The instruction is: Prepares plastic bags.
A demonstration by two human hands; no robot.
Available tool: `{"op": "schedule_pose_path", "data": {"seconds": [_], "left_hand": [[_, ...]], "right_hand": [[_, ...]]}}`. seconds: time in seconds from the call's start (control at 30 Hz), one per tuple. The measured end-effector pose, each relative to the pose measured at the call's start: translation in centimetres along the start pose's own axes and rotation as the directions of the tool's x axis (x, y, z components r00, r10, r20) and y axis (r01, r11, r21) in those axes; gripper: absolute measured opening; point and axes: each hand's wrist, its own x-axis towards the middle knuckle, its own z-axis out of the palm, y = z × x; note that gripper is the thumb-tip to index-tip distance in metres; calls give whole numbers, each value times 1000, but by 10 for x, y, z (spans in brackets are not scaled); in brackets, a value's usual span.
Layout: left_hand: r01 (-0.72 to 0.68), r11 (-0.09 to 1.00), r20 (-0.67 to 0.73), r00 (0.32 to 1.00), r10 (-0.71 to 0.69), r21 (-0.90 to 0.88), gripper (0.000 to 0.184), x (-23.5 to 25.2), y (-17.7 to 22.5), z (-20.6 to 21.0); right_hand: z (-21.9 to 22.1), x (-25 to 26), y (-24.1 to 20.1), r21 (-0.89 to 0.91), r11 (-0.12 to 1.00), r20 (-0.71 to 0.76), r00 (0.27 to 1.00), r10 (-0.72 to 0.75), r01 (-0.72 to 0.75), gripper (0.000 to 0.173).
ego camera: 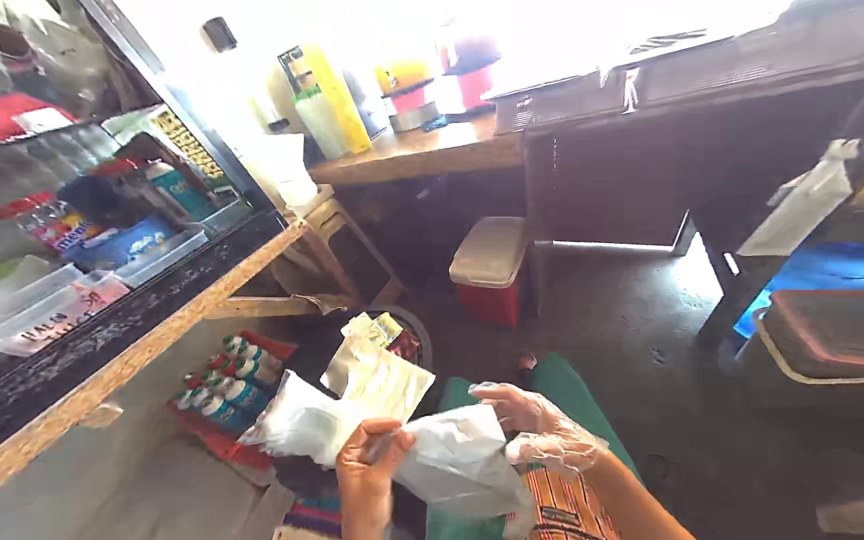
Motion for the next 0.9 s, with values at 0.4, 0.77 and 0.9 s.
{"op": "schedule_pose_path", "data": {"seconds": [0.4, 0.77, 0.9], "left_hand": [[-192, 974, 160, 972, 172, 118, 13, -8, -16, 36], [112, 993, 25, 993, -113, 45, 19, -2, -23, 52], [247, 968, -48, 968, -248, -37, 24, 7, -16, 56]], "right_hand": [[25, -8, -9, -205, 971, -157, 975, -160, 126, 45], [29, 12, -15, -420, 908, -288, 951, -114, -18, 20], [12, 16, -8, -470, 882, -314, 941, -130, -35, 14]]}}
